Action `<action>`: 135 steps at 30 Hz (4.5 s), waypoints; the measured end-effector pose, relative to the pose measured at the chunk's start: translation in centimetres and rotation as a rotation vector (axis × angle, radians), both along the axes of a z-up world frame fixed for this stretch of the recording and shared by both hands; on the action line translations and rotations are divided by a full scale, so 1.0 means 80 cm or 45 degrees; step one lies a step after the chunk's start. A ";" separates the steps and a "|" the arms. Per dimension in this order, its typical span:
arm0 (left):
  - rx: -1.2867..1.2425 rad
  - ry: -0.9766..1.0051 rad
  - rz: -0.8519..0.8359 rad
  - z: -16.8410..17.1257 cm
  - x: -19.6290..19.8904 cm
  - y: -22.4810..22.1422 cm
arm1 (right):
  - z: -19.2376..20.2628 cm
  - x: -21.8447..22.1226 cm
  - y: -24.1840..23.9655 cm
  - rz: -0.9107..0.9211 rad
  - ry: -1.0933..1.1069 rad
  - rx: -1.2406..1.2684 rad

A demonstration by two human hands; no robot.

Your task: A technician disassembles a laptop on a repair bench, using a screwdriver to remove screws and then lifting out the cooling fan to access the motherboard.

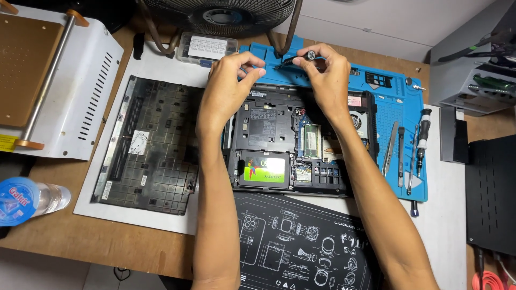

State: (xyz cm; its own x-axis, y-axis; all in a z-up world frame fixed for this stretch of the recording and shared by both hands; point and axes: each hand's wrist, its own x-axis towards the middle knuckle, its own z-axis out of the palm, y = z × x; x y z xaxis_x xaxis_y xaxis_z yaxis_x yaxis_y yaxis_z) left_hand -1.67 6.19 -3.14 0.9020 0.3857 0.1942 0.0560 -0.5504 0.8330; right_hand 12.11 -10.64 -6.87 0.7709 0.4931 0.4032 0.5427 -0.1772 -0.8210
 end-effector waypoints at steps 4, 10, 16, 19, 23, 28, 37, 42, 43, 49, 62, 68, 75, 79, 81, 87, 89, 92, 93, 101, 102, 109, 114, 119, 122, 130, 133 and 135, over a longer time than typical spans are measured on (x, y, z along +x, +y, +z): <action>0.043 -0.016 -0.007 -0.002 0.001 0.000 | 0.010 -0.009 -0.011 0.002 0.013 0.016; 0.083 0.045 -0.002 -0.003 0.001 -0.002 | 0.018 -0.022 -0.027 0.087 0.218 0.190; 0.082 0.049 -0.011 -0.006 0.004 -0.001 | 0.011 -0.020 -0.033 0.042 0.379 0.293; 0.102 0.075 0.005 -0.007 0.003 -0.001 | -0.002 -0.006 -0.024 0.041 0.306 0.228; 0.094 0.076 0.003 -0.007 0.004 -0.001 | -0.016 0.011 -0.008 -0.023 0.239 0.074; 0.091 0.080 0.013 -0.011 0.005 0.003 | -0.027 0.021 0.002 -0.072 0.212 -0.016; 0.048 0.106 0.034 -0.009 0.001 0.005 | 0.003 -0.006 -0.020 0.061 0.301 0.142; 0.063 0.042 -0.006 -0.001 0.002 0.000 | 0.025 -0.048 -0.051 0.063 0.530 0.288; 0.060 0.041 -0.010 0.001 0.002 -0.002 | 0.026 -0.059 -0.059 0.058 0.529 0.285; 0.077 -0.227 -0.140 0.030 -0.011 -0.021 | 0.012 -0.096 -0.098 0.089 0.597 0.412; 0.111 -0.256 -0.385 -0.064 -0.065 -0.075 | -0.037 -0.128 -0.137 -0.197 0.779 0.576; 0.065 -0.253 -0.365 -0.076 -0.069 -0.102 | -0.047 -0.124 -0.140 -0.148 0.840 0.651; -0.015 -0.270 -0.232 -0.083 -0.070 -0.116 | -0.052 -0.123 -0.142 -0.139 0.815 0.632; -0.010 -0.351 -0.184 -0.087 -0.071 -0.118 | -0.037 -0.131 -0.139 -0.168 0.784 0.598; 0.026 -0.363 -0.139 -0.086 -0.071 -0.117 | -0.033 -0.134 -0.136 -0.172 0.787 0.609; -0.001 -0.426 -0.021 -0.075 -0.074 -0.116 | -0.030 -0.135 -0.136 -0.182 0.797 0.639; 0.010 -0.464 -0.032 -0.071 -0.076 -0.119 | -0.039 -0.131 -0.139 -0.178 0.790 0.612; 0.017 -0.521 -0.055 -0.074 -0.076 -0.128 | -0.032 -0.135 -0.137 -0.165 0.774 0.538; 0.014 -0.543 -0.070 -0.076 -0.075 -0.131 | -0.027 -0.138 -0.135 -0.154 0.763 0.495; 0.008 -0.456 -0.145 -0.069 -0.075 -0.136 | -0.027 -0.137 -0.137 -0.132 0.743 0.445; 0.011 -0.427 -0.149 -0.071 -0.075 -0.136 | -0.026 -0.138 -0.137 -0.137 0.737 0.441; 0.047 -0.379 -0.224 -0.068 -0.076 -0.126 | -0.035 -0.135 -0.139 -0.134 0.749 0.487; 0.153 -0.375 -0.151 -0.077 -0.075 -0.122 | -0.032 -0.136 -0.138 -0.131 0.771 0.534; 0.073 -0.407 -0.077 -0.077 -0.074 -0.125 | -0.035 -0.135 -0.139 -0.142 0.778 0.594; -0.002 -0.415 -0.028 -0.067 -0.077 -0.124 | -0.034 -0.135 -0.138 -0.151 0.796 0.656; -0.177 -0.344 -0.049 -0.054 -0.079 -0.125 | -0.047 -0.130 -0.142 -0.112 0.820 0.708; -0.193 -0.330 -0.064 -0.057 -0.079 -0.127 | -0.044 -0.132 -0.140 -0.101 0.812 0.702; -0.186 -0.303 -0.061 -0.056 -0.079 -0.128 | -0.049 -0.129 -0.143 -0.101 0.812 0.690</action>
State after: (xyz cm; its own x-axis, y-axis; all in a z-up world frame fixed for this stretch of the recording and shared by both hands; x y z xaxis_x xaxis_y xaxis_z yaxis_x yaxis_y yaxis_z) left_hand -7.96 -4.07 -7.65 0.8556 0.3832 0.3480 -0.1738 -0.4206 0.8904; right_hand 1.82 -22.07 -10.79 0.9556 0.2914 0.0438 -0.0518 0.3123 -0.9486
